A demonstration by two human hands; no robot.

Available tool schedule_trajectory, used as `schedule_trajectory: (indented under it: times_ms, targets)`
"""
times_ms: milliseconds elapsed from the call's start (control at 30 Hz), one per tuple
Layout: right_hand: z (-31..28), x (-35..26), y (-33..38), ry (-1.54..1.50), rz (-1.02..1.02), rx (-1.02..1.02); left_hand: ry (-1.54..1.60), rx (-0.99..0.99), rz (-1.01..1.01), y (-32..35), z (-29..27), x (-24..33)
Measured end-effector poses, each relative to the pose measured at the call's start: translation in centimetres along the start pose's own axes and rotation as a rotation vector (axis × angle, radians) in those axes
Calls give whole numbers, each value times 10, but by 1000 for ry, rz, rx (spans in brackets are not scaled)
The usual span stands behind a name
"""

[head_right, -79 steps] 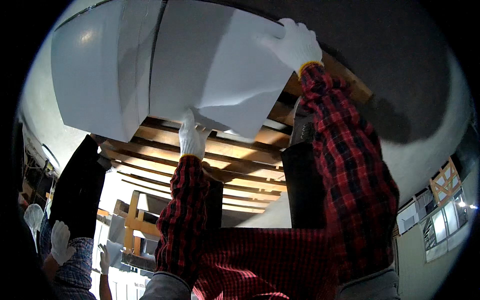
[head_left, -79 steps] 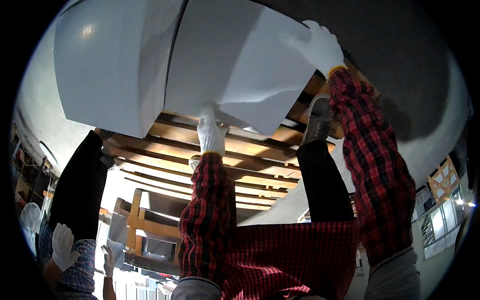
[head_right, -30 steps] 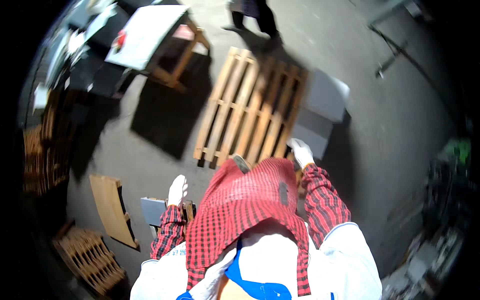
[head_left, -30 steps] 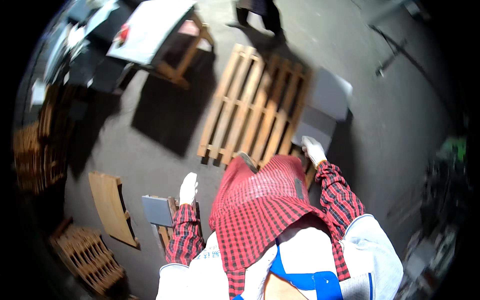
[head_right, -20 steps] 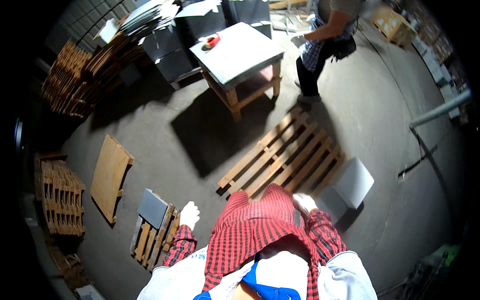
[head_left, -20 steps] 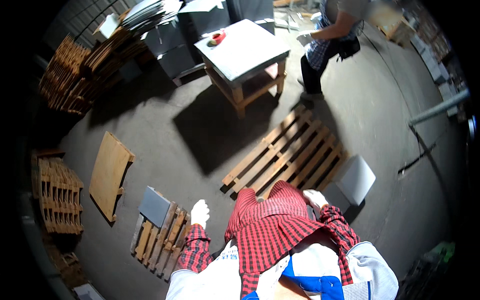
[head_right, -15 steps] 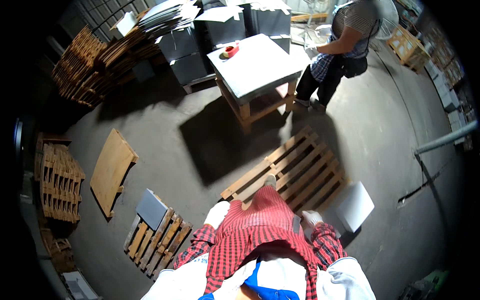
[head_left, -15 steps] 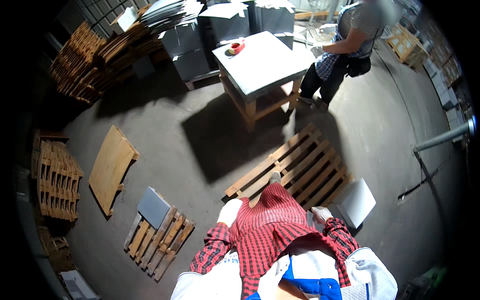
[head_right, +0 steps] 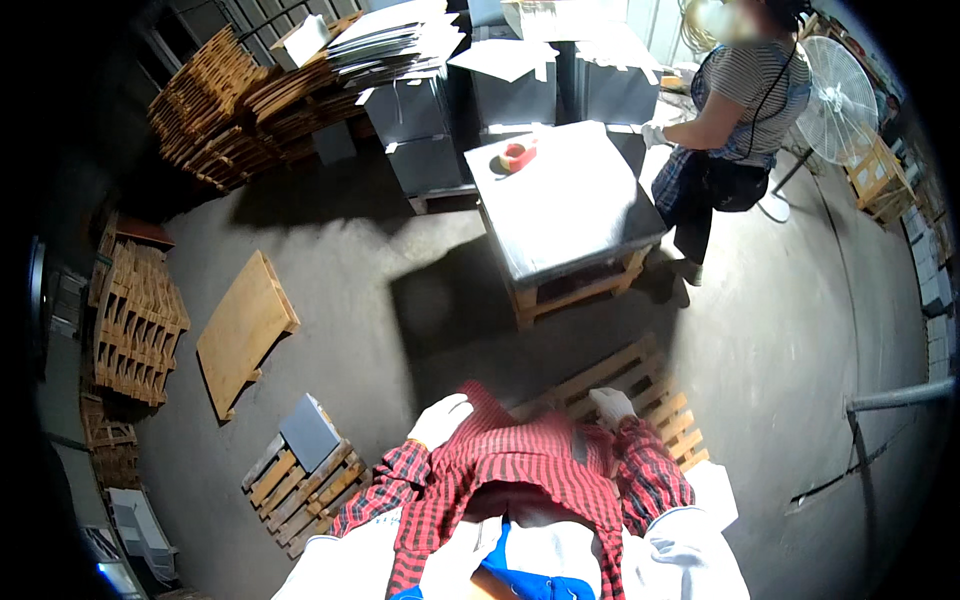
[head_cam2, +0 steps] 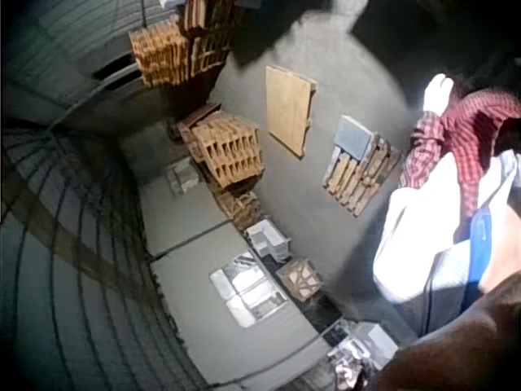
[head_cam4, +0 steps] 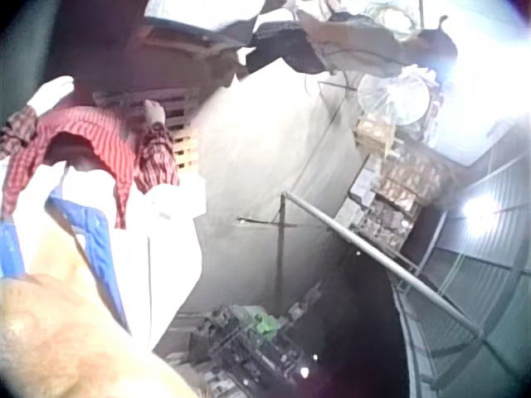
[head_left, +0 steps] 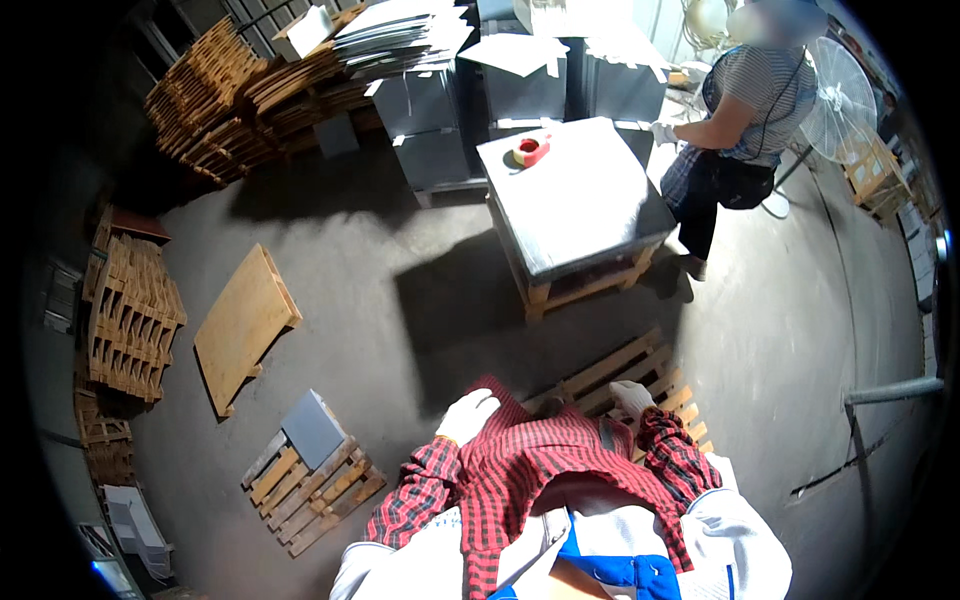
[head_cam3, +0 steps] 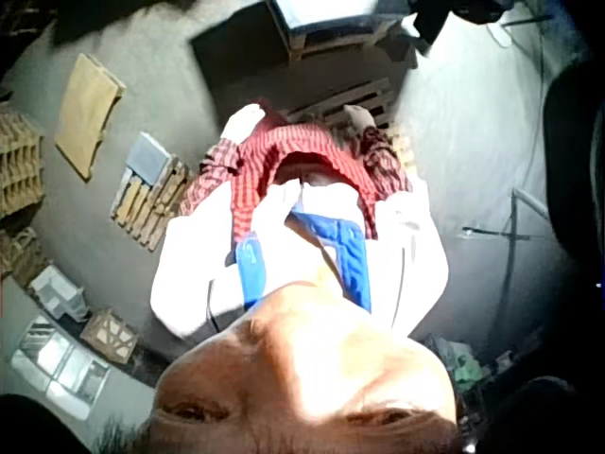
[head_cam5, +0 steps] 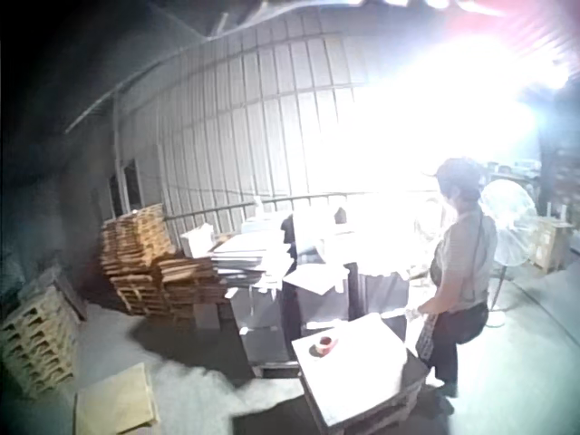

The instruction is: The person wraps flat gray panels with protective plastic film and secures them with red tape. They handle the panels one at a time, aligning the film and smoothing it before taping the edges. The wrapped panels are then stacked on a wooden pallet.

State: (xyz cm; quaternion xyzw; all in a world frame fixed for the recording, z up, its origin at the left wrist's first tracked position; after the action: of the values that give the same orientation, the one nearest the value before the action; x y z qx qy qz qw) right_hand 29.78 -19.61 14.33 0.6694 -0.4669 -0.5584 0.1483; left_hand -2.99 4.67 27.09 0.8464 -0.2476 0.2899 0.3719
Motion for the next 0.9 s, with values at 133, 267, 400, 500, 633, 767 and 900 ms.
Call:
schedule_trajectory:
  times_ms: [133, 267, 400, 500, 633, 767, 900]
  targets:
    - [6, -92, -65, 86, -404, 66, -54, -218, 135, -51, -11, 11]
    - [49, -220, -118, -357, -15, -169, -59, -253, 83, -117, -73, -20]
    - [73, -338, -217, -592, -232, -139, -64, -119, 143, -219, -166, -76]
    - [84, -420, -277, -724, -242, -59, -725, -198, 288, -309, -261, -80]
    - [93, -475, -270, -823, -188, 28, -376, -59, 445, -407, -335, -114]
    - [45, -509, -287, -866, -182, 131, -443, -26, 657, -532, -383, -29]
    - [-8, -571, -354, -992, -308, 229, -598, 91, 896, -626, -392, 64]
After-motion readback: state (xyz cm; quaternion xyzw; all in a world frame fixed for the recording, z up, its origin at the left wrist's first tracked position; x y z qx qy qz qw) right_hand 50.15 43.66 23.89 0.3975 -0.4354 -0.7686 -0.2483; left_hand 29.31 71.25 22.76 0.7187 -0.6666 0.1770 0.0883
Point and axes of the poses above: each hand's wrist, its own y-axis away from the middle knuckle, its own z-axis out of the palm, x = y × z, the point moved 6 cm from there along -y, towards the middle knuckle, and after that the axes turned 2 degrees about y, right-handed, at the moved point
